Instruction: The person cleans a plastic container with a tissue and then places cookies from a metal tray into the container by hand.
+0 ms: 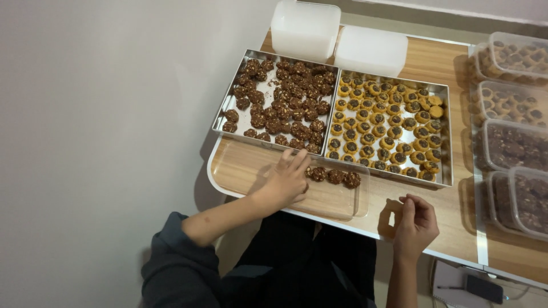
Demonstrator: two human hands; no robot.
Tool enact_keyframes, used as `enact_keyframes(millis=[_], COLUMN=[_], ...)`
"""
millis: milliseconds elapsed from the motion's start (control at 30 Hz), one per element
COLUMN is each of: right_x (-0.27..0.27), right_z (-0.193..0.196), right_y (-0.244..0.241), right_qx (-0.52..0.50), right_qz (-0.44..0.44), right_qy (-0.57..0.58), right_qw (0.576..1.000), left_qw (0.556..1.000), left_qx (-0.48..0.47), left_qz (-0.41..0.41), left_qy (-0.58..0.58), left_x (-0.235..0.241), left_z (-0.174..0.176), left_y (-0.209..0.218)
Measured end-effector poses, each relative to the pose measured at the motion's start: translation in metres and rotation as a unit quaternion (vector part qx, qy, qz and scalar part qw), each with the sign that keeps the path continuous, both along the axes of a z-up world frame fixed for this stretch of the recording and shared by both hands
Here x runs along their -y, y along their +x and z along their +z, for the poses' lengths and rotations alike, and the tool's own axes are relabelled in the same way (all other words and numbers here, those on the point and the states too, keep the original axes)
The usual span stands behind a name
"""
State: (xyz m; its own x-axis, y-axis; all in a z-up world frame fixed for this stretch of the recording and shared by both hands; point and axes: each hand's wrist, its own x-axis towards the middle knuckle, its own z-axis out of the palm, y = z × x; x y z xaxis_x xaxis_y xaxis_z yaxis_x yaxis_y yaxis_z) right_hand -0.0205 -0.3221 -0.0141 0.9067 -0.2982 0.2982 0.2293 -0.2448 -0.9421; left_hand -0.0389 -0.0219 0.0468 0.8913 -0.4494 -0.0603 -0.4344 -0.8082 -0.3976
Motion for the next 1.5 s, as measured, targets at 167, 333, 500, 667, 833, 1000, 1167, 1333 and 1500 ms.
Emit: enact_keyframes(millis=[167, 333, 500, 667, 833, 1000, 1167, 1333, 1500], right_x=[0.002, 0.002, 0.004, 0.002, 0.002, 0.002, 0.005, 0.001, 0.002], right_z=[-0.005, -0.004, -0.010, -0.003, -0.003, -0.003, -0.009, -0.002, -0.005], right_y=[0.002, 0.002, 0.004, 0.001, 0.002, 0.001, 0.003, 0.000, 0.002], right_qx=[0.005, -0.004, 0.006, -0.003, 0.002, -0.002, 0.013, 0.004, 0.007], right_qz=[0.003, -0.001, 0.000, 0.000, 0.004, -0.001, 0.003, -0.002, 0.000], right_qy=[0.004, 0.003, 0.003, 0.002, 0.006, -0.001, -0.008, -0.007, 0.008], right_qw=[1.000, 1.000, 1.000, 1.000, 1.000, 1.000, 1.000, 1.000, 1.000], left_qw=[1.000, 0.994, 0.997, 0.996, 0.994, 0.996, 0.994, 0.992, 0.983], left_qx=[0.008, -0.098, -0.016, -0.013, 0.008, -0.024, 0.036, 0.061, 0.090], left_qz=[0.005, 0.030, 0.020, 0.031, 0.052, 0.069, 0.070, 0.082, 0.079], left_qy=[-0.018, -0.028, -0.074, -0.080, -0.094, -0.059, -0.073, -0.072, -0.143], left_x=[-0.001, -0.003, -0.008, -0.008, -0.004, 0.000, -0.001, 0.000, 0.000], left_z=[-0.012, 0.000, -0.022, -0.024, -0.023, -0.030, -0.045, -0.053, -0.064], left_y=[-0.001, 0.000, 0.003, 0.001, 0.004, 0.008, 0.005, 0.004, 0.004])
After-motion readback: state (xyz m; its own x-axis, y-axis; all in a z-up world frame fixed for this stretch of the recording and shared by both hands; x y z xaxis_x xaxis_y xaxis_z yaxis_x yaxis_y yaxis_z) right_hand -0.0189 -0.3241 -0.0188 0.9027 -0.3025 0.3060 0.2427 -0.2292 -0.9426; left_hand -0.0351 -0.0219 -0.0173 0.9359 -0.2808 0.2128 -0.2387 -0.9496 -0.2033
